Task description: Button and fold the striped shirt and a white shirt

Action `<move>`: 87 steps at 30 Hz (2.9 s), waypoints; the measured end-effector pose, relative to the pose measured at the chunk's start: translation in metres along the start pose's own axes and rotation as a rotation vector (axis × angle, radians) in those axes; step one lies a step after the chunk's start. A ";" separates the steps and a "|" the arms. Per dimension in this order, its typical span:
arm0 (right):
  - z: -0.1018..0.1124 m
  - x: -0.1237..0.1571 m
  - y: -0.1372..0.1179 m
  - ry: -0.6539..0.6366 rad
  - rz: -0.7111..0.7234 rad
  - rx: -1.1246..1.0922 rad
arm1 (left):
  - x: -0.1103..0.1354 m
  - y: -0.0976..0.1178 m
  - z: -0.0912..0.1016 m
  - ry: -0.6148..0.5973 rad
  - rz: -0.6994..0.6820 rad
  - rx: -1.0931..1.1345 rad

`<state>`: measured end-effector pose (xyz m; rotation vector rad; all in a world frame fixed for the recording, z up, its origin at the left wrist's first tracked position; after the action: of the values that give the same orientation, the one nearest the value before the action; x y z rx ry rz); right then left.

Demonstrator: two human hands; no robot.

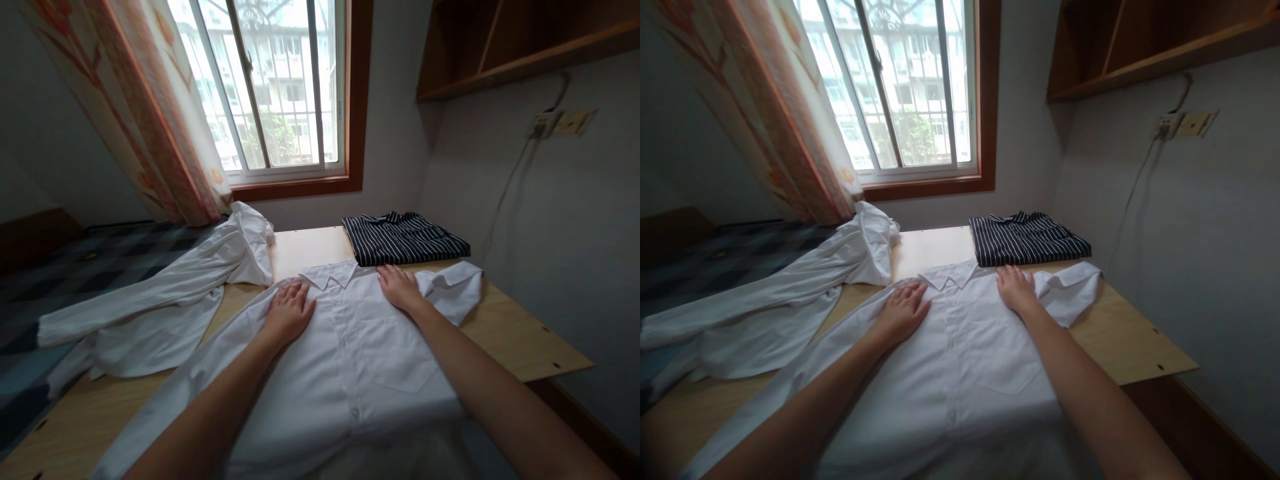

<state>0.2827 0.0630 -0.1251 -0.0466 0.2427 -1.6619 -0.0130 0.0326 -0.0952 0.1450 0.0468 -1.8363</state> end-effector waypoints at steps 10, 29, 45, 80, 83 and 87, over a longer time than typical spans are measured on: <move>0.006 0.005 -0.003 0.011 0.002 -0.029 | -0.011 -0.041 0.007 -0.055 -0.034 0.015; 0.004 0.005 -0.004 0.024 0.005 -0.012 | -0.009 -0.063 0.021 0.150 -0.237 0.067; 0.002 0.004 -0.004 0.043 -0.003 -0.015 | -0.015 -0.039 0.027 0.007 -0.162 -0.158; 0.003 0.003 -0.083 0.061 0.448 -0.217 | -0.052 -0.015 -0.010 -0.067 -0.055 0.003; -0.003 0.002 -0.096 0.007 0.342 -0.129 | -0.052 -0.015 -0.011 -0.070 -0.053 0.009; -0.004 0.001 -0.100 -0.043 0.292 -0.088 | -0.052 -0.015 -0.010 -0.090 -0.035 0.015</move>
<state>0.1838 0.0714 -0.1108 -0.1085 0.2762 -1.3578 -0.0132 0.0876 -0.0998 0.0724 -0.0274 -1.8764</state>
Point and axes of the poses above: each hand's wrist, its own x-axis away from the middle knuckle, its own z-axis out of the back of the hand, y = z × x, the point moved 3 cm from there along -x, towards the middle knuckle, and after that the axes turned 1 degree about -y, right-handed, at the moved point
